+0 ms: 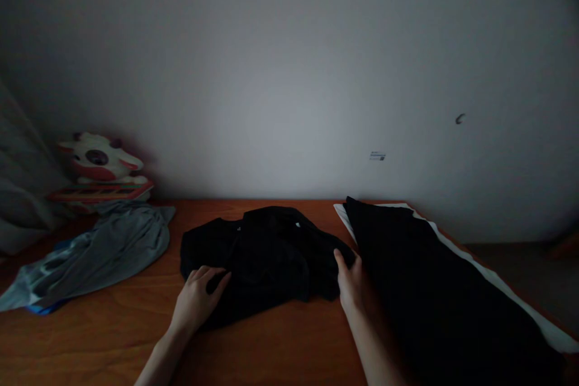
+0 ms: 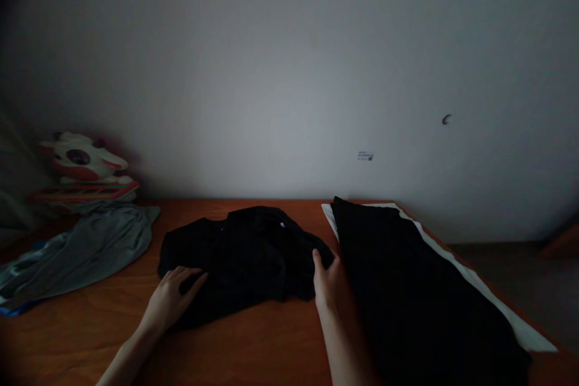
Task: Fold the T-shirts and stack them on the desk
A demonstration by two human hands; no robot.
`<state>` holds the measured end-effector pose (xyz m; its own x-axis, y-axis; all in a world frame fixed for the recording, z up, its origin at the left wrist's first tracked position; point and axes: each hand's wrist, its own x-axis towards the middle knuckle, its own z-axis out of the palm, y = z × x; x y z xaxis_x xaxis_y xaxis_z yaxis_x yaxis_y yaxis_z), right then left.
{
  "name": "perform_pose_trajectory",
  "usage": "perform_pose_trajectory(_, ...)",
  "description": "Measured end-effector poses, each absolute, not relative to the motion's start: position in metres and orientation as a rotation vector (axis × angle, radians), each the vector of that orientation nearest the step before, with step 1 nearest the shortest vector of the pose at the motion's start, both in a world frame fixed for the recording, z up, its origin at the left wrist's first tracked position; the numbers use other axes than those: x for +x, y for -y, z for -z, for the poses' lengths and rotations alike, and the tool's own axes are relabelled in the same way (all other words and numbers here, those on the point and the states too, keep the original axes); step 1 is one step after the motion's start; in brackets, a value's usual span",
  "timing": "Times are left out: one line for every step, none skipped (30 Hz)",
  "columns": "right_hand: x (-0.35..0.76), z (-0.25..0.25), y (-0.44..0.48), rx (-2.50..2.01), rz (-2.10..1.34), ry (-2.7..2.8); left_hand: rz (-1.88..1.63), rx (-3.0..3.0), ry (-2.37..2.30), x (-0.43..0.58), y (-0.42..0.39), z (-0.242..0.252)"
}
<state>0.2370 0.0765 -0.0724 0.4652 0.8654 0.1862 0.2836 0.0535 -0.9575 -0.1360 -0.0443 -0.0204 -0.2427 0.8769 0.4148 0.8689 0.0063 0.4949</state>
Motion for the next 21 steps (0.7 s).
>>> perform_pose_trajectory(0.235, 0.07, -0.074, -1.532, -0.59, 1.073, -1.123, 1.909, -2.204, -0.136, 0.044, 0.02)
perform_pose_trajectory(0.234, 0.067, -0.073, -1.554, -0.588, 1.084, -1.176, 1.886, -2.188, -0.136, 0.044, 0.019)
perform_pose_trajectory(0.233, 0.065, -0.072, -1.565, -0.591, 1.088, -1.228, 1.853, -2.173, -0.137, 0.044, 0.017)
perform_pose_trajectory(0.234, 0.064, -0.072, -1.564, -0.594, 1.087, -1.273, 1.81, -2.162, -0.138, 0.045, 0.016)
perform_pose_trajectory(0.234, 0.063, -0.073, -1.555, -0.6, 1.074, -1.304, 1.756, -2.159, -0.139, 0.046, 0.014)
perform_pose_trajectory(0.236, 0.063, -0.074, -1.541, -0.608, 1.051, -1.326, 1.695, -2.165, -0.139, 0.047, 0.012)
perform_pose_trajectory(0.237, 0.063, -0.075, -1.519, -0.614, 1.021, -1.347, 1.641, -2.177, -0.14, 0.048, 0.011)
perform_pose_trajectory(0.239, 0.063, -0.076, -1.493, -0.612, 0.989, -1.38, 1.611, -2.187, -0.139, 0.049, 0.01)
perform_pose_trajectory(0.24, 0.062, -0.077, -1.464, -0.598, 0.974, -1.429, 1.618, -2.193, -0.138, 0.05, 0.009)
perform_pose_trajectory(0.241, 0.06, -0.076, -1.436, -0.562, 0.983, -1.491, 1.665, -2.19, -0.136, 0.051, 0.009)
perform_pose_trajectory(0.242, 0.057, -0.075, -1.417, -0.495, 1.024, -1.555, 1.749, -2.173, -0.133, 0.052, 0.009)
perform_pose_trajectory(0.241, 0.053, -0.072, -1.41, -0.399, 1.09, -1.6, 1.865, -2.134, -0.128, 0.053, 0.009)
perform_pose_trajectory(0.239, 0.048, -0.069, -1.41, -0.284, 1.174, -1.612, 1.999, -2.076, -0.123, 0.054, 0.009)
perform_pose_trajectory(0.236, 0.042, -0.064, -1.413, -0.167, 1.266, -1.582, 2.133, -1.999, -0.116, 0.056, 0.008)
perform_pose_trajectory(0.231, 0.037, -0.059, -1.412, -0.064, 1.354, -1.508, 2.254, -1.903, -0.109, 0.058, 0.007)
perform_pose_trajectory(0.225, 0.031, -0.053, -1.401, 0.007, 1.445, -1.4, 2.357, -1.791, -0.102, 0.06, 0.005)
perform_pose_trajectory(0.219, 0.026, -0.047, -1.378, 0.037, 1.543, -1.263, 2.437, -1.669, -0.095, 0.062, 0.002)
perform_pose_trajectory(0.211, 0.023, -0.041, -1.345, 0.031, 1.641, -1.116, 2.484, -1.549, -0.089, 0.064, -0.001)
perform_pose_trajectory(0.204, 0.021, -0.035, -1.311, 0.002, 1.74, -0.985, 2.493, -1.446, -0.084, 0.066, -0.004)
perform_pose_trajectory(0.196, 0.02, -0.03, -1.283, -0.039, 1.828, -0.882, 2.469, -1.368, -0.081, 0.067, -0.008)
perform_pose_trajectory(0.189, 0.02, -0.025, -1.266, -0.082, 1.899, -0.827, 2.408, -1.322, -0.079, 0.068, -0.011)
